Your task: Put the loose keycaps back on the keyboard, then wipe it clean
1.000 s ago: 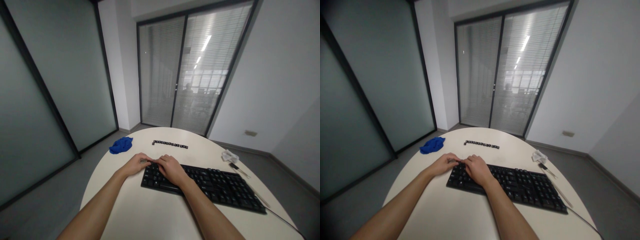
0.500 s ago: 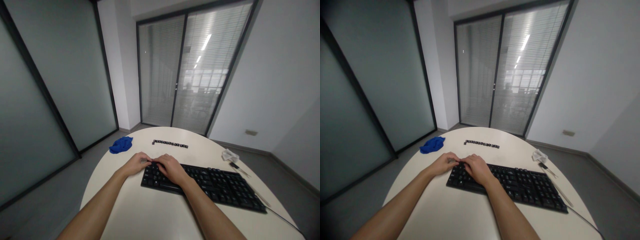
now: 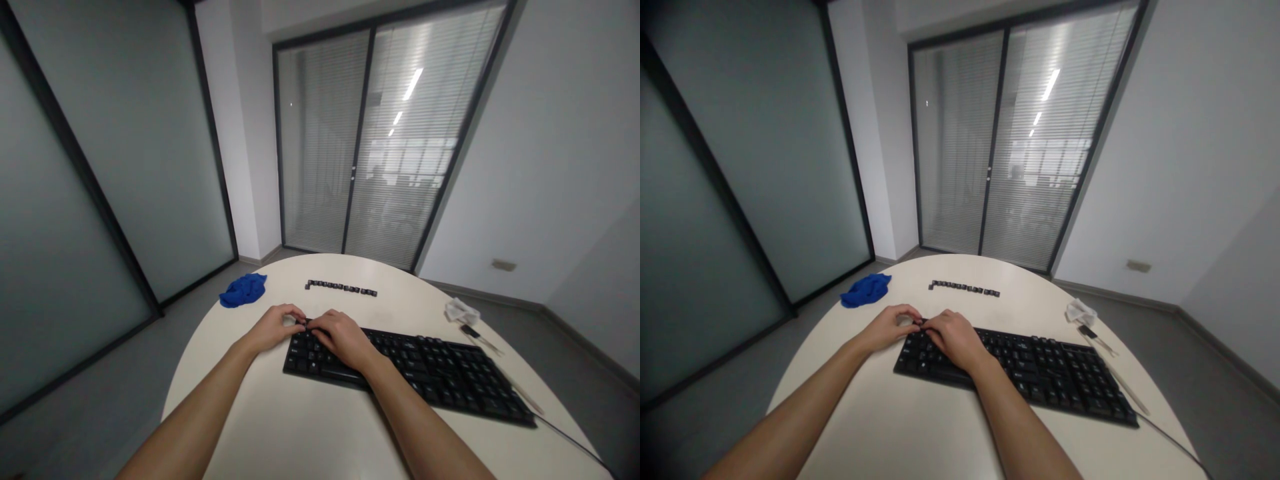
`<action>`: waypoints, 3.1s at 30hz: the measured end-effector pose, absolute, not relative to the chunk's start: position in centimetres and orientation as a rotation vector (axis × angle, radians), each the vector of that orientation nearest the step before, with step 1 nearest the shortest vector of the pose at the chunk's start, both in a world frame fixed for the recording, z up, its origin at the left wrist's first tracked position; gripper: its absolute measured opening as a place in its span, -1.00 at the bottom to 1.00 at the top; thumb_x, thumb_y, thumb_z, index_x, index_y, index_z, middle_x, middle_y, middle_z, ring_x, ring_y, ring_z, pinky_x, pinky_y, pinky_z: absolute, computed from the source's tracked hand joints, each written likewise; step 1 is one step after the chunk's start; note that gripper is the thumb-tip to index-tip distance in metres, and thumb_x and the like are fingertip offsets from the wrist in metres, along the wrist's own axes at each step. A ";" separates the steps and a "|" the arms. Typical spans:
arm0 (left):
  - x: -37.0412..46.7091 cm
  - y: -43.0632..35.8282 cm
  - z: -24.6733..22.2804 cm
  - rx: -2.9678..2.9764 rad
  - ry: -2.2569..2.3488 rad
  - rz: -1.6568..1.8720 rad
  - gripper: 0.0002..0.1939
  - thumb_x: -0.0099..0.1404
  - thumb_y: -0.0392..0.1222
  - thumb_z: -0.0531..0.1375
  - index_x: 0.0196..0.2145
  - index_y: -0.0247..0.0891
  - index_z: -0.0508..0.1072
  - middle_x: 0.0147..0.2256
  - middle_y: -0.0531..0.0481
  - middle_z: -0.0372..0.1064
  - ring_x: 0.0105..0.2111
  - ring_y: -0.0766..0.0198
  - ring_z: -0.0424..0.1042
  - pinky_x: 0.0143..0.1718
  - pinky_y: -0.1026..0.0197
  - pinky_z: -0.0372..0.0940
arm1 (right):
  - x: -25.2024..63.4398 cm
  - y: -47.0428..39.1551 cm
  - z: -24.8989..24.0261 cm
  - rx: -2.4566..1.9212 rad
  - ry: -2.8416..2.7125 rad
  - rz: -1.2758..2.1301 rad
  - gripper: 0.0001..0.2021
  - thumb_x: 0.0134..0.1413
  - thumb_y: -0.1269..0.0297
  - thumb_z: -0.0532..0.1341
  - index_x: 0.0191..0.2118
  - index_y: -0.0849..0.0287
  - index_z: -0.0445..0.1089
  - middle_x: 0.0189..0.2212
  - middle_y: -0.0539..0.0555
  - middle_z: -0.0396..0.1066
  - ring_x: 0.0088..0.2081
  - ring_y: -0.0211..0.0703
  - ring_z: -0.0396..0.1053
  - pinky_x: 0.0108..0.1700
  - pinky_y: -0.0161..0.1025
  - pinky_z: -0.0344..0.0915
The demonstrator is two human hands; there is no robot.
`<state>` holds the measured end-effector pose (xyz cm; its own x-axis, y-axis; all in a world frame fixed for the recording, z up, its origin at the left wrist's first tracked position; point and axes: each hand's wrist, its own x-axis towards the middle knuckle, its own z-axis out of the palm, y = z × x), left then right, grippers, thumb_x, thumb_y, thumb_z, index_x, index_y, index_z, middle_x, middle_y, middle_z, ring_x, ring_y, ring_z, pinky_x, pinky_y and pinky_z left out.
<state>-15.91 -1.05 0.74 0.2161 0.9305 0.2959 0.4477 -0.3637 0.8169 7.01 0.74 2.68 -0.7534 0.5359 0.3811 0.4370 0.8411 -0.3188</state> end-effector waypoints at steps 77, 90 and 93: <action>-13.3 2.1 1.5 1.983 2.013 0.982 -0.73 0.36 -0.05 0.08 -0.15 -0.14 0.53 -0.16 -0.03 0.57 -0.19 0.14 0.51 -0.17 0.22 0.30 | 14.1 -4.4 2.8 -1.113 -2.623 0.271 -0.27 0.19 -0.19 0.16 0.38 0.00 0.08 0.38 0.15 0.02 0.37 0.21 -0.05 0.35 0.20 -0.11; -11.4 9.7 1.6 1.843 2.480 0.519 -0.51 0.25 0.15 0.15 -0.06 -0.28 0.49 -0.08 -0.34 0.52 -0.08 -0.18 0.50 -0.15 0.01 0.32 | 14.3 -4.5 2.5 -1.081 -2.599 0.302 -0.27 0.22 -0.26 0.07 0.38 0.00 0.07 0.39 0.16 0.00 0.39 0.22 -0.08 0.36 0.19 -0.15; -11.0 10.4 1.7 1.837 2.534 0.446 -0.49 0.26 0.16 0.12 -0.09 -0.32 0.52 -0.11 -0.40 0.52 -0.08 -0.24 0.49 -0.14 -0.06 0.33 | 14.3 -4.4 2.4 -1.079 -2.607 0.303 -0.25 0.21 -0.28 0.07 0.39 0.01 0.06 0.39 0.17 0.01 0.38 0.23 -0.08 0.36 0.20 -0.16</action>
<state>-10.96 10.39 1.72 -0.3247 0.9286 0.1799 0.9342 0.2851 0.2144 14.28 -4.43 2.39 -0.6717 0.7146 0.1954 0.6508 0.6952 -0.3053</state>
